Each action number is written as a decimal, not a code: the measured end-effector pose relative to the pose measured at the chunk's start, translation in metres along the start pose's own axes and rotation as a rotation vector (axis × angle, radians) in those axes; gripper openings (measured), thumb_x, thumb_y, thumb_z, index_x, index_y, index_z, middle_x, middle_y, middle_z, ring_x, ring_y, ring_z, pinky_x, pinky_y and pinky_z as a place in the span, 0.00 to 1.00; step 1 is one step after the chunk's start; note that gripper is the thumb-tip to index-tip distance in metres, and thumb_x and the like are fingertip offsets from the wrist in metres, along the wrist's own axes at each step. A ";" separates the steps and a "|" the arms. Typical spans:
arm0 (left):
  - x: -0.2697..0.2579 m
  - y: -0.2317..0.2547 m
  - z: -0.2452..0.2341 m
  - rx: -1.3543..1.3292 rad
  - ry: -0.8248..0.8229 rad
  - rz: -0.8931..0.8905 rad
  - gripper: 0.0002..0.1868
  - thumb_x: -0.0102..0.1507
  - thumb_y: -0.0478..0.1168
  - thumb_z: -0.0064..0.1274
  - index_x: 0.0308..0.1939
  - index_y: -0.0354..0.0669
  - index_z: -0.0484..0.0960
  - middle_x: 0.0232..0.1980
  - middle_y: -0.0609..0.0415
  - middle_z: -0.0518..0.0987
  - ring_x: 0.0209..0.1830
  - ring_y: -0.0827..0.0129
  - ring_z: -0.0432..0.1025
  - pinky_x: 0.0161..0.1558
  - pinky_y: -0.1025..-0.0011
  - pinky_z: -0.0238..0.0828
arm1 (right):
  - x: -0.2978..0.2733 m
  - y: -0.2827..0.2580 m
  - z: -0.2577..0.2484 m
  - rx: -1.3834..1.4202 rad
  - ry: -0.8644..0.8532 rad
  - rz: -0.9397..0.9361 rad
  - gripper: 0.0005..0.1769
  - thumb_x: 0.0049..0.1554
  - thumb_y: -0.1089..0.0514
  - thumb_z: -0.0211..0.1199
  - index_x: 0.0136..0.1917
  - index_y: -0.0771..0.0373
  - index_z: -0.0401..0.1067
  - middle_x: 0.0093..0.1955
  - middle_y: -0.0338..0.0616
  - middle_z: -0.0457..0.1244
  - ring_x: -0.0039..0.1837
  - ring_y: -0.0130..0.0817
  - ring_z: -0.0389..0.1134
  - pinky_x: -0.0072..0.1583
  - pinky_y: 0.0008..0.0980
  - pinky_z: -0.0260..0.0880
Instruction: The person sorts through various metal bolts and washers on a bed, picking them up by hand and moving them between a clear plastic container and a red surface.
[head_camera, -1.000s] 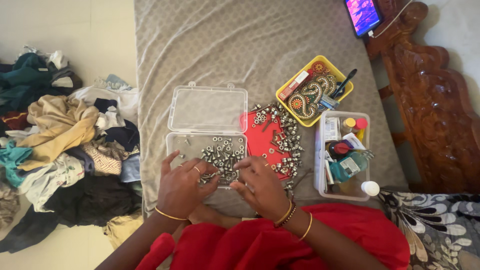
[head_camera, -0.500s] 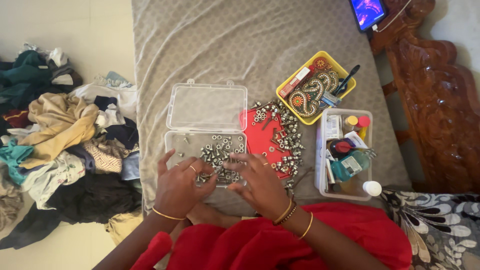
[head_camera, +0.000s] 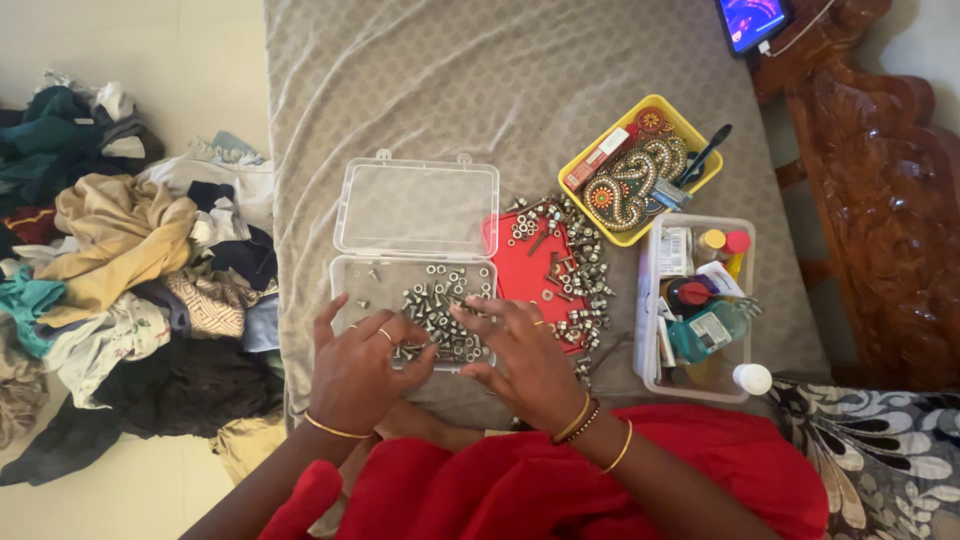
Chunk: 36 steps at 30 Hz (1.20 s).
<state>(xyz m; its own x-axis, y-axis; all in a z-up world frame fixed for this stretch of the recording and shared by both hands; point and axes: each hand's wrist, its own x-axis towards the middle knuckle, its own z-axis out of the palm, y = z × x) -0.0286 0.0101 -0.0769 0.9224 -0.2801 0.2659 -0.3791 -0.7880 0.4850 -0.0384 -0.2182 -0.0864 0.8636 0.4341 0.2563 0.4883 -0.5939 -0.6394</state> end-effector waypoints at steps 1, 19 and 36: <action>0.000 0.000 0.000 0.010 -0.016 0.002 0.08 0.56 0.48 0.64 0.32 0.54 0.82 0.33 0.68 0.81 0.35 0.70 0.78 0.70 0.53 0.48 | 0.001 -0.001 0.000 -0.026 0.016 -0.050 0.35 0.59 0.42 0.63 0.75 0.56 0.65 0.72 0.48 0.60 0.68 0.53 0.61 0.69 0.50 0.60; -0.003 0.004 0.000 0.040 -0.015 -0.048 0.10 0.60 0.49 0.59 0.44 0.58 0.83 0.45 0.64 0.81 0.49 0.68 0.77 0.69 0.50 0.46 | -0.011 0.164 -0.009 -0.713 0.074 0.441 0.15 0.57 0.64 0.54 0.58 0.62 0.70 0.54 0.56 0.65 0.52 0.56 0.69 0.52 0.50 0.71; -0.008 -0.002 0.001 -0.001 -0.107 -0.063 0.09 0.60 0.49 0.59 0.43 0.59 0.84 0.44 0.65 0.82 0.48 0.70 0.77 0.70 0.51 0.47 | -0.001 0.109 -0.017 -0.453 -0.049 0.384 0.08 0.58 0.58 0.59 0.51 0.60 0.73 0.50 0.51 0.65 0.48 0.49 0.70 0.50 0.45 0.72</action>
<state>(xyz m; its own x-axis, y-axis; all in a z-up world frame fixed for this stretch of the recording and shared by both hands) -0.0348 0.0128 -0.0805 0.9471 -0.2867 0.1443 -0.3198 -0.8054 0.4990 0.0165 -0.2946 -0.1441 0.9875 0.1554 0.0275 0.1563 -0.9398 -0.3040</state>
